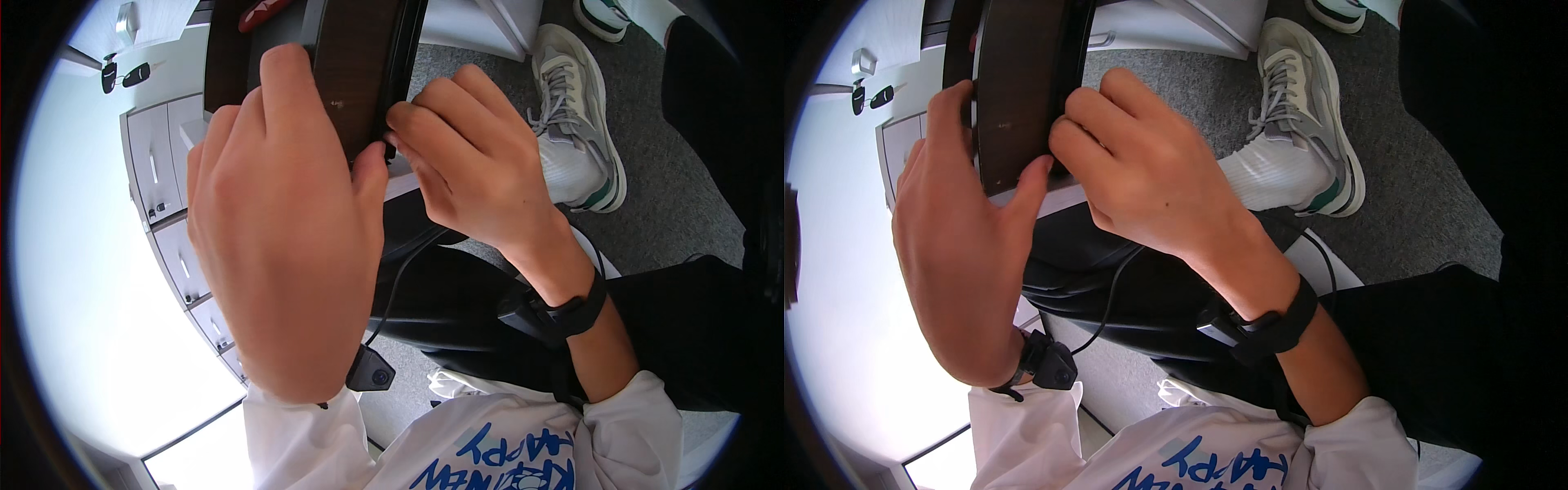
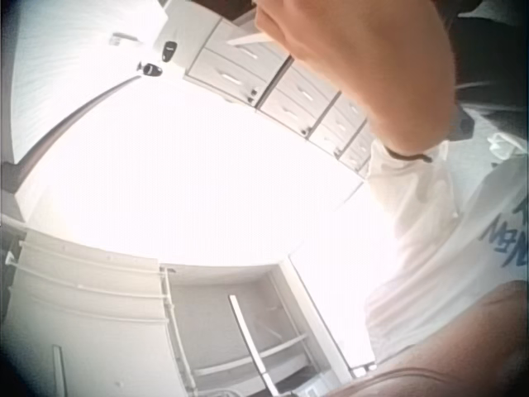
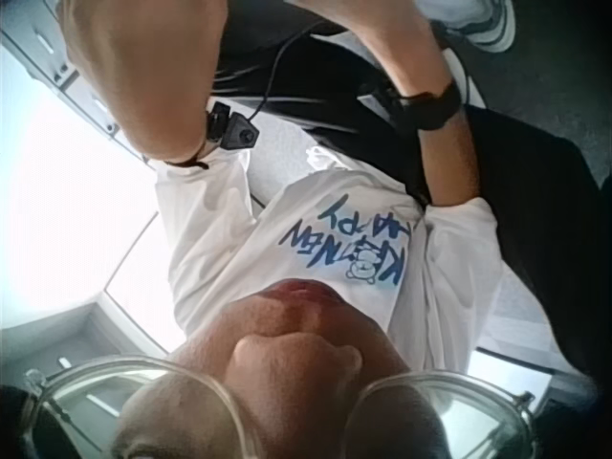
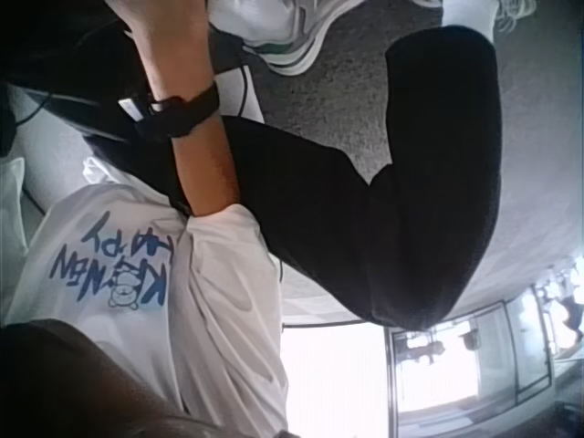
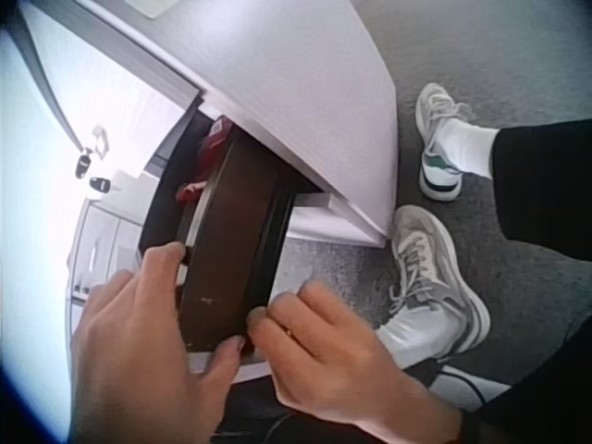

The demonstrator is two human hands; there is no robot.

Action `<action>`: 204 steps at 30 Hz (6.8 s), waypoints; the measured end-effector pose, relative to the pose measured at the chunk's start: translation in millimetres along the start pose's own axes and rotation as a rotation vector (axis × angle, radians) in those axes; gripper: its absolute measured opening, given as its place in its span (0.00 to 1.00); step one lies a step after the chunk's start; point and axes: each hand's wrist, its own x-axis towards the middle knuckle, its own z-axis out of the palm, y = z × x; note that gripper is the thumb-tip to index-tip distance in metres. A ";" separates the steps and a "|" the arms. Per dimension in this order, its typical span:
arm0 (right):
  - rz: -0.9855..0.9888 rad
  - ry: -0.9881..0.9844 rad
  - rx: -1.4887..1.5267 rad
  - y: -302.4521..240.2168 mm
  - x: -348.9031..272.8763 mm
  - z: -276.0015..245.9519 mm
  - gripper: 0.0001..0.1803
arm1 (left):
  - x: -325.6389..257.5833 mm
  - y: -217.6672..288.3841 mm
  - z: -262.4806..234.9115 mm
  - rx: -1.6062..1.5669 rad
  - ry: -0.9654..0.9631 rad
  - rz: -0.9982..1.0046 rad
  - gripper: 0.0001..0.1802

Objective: The person assembles a white drawer unit by inserting and tightening screws into the drawer front using a screwdriver. They work on multiple screw locations, repositioning the drawer and using both hands to align and secure the components.

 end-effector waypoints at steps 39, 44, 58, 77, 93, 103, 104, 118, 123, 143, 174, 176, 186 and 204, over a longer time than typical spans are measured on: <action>0.169 -0.180 0.091 -5.4 5.1 -13.2 0.13 | -106.8 41.2 98.7 -2.081 0.047 -0.846 0.28; 0.072 -0.207 0.023 0.9 8.0 -15.9 0.09 | -63.2 70.8 123.1 -2.116 0.503 -0.833 0.22; -0.040 -0.168 0.081 10.0 5.9 -15.5 0.14 | -52.2 76.2 110.8 -2.184 0.768 -0.774 0.25; -0.146 -0.190 0.004 10.7 15.4 -19.8 0.10 | -28.4 92.7 137.6 -1.807 0.960 -0.914 0.11; 0.015 -0.199 0.012 1.3 21.0 -21.5 0.08 | -28.4 88.7 128.1 -1.712 0.944 -0.899 0.12; -0.088 -0.267 -0.113 -0.4 23.4 -21.4 0.08 | -31.7 83.7 130.2 -1.593 0.856 -0.907 0.12; -0.102 -0.256 -0.109 -0.3 23.0 -21.2 0.08 | -31.7 83.6 130.2 -1.591 0.856 -0.908 0.12; 0.041 -0.243 -0.049 2.3 13.7 -20.5 0.07 | -31.1 81.0 131.7 -1.691 0.868 -0.877 0.13; -0.012 -0.185 -0.008 3.4 7.8 -15.8 0.09 | -29.7 82.6 127.5 -1.621 0.872 -0.890 0.14; 0.020 -0.364 -0.081 5.3 12.8 -30.7 0.08 | -29.5 81.4 128.0 -1.656 0.870 -0.839 0.12; -0.173 -0.314 -0.150 29.4 12.0 -23.0 0.08 | -28.0 83.0 137.0 -1.455 0.937 -0.799 0.14; -0.081 -0.294 -0.119 21.0 9.2 -25.7 0.08 | -28.2 81.5 133.9 -1.395 0.928 -0.808 0.13; -0.036 -0.189 -0.046 1.0 13.1 -17.9 0.09 | -31.5 82.3 131.2 -1.426 0.914 -0.821 0.13; -0.079 -0.202 -0.110 2.4 8.2 -15.4 0.09 | -32.7 75.8 129.9 -1.526 0.857 -0.859 0.13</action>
